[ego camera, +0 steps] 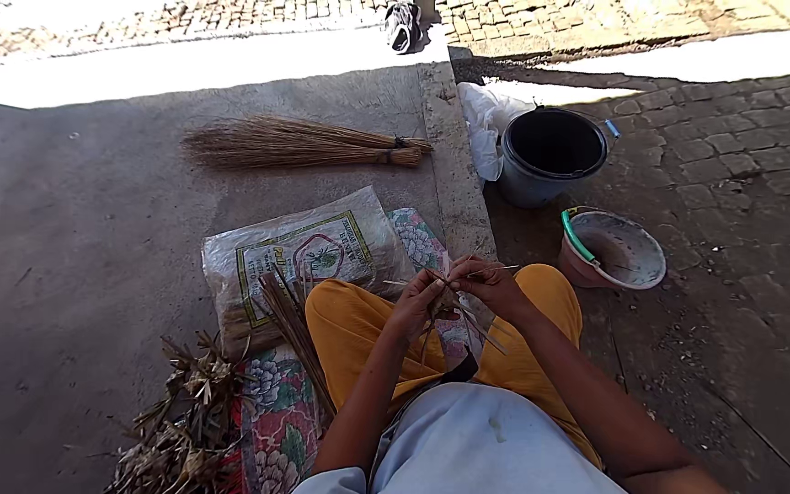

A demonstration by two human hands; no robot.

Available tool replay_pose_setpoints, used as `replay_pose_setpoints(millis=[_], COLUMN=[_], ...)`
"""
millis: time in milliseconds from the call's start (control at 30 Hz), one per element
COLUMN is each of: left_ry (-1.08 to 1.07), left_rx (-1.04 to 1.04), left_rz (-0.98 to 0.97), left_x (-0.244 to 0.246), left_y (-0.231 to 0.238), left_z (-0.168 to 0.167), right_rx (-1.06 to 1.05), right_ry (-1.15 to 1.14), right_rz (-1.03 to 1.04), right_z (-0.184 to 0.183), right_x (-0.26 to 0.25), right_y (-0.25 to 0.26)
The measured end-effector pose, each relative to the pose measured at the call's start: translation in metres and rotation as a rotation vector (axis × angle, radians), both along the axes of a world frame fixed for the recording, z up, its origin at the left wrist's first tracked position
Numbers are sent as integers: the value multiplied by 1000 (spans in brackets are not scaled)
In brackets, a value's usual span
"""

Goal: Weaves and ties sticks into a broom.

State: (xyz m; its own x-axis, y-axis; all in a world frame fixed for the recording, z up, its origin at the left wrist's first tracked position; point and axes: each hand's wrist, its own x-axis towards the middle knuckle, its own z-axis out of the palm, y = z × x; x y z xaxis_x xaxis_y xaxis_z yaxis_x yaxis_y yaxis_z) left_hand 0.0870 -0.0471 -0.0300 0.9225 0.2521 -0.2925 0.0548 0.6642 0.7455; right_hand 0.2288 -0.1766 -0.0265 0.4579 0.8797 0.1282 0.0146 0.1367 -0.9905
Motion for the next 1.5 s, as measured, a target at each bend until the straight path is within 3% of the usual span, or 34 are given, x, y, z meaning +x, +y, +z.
replay_pose_setpoints(millis=[100,267,367,433,533,633,700,833,1033,1200,1500], left_ry=[34,62,90,129,92,52,25,21,41,83,46], left_rx=[119,575,867,935,714,492,529,660,490,484,649], left_rz=[65,141,188,231,256,315,354,388,380,343,205], left_x=[4,6,3,4,6,9,12,15,13,9,7], left_y=[-7,-16,-14,-12,-10,-13,-17,-18,-12,-9,-14], left_z=[2,-6,-7,-4,7,10,5,2,10,10,17], right_rx=[-35,-157,-302,-325,-229,-120,-81,-57,-31,-90,-180], right_ry=[-16,-281,-359,-370,-263,-29,47,-13,51,-67,13], right_rz=[-130,-239,-222,-163,-181,-352,-401,-360,-273,-62,-110], right_z=[1,6,18,23,23,26,24,16,16,19,23], right_x=[-6,-9,-9,-7,-9,-15,-17,-13,-10,4,3], right_y=[2,4,4,3,4,7,9,8,2,-10,-4])
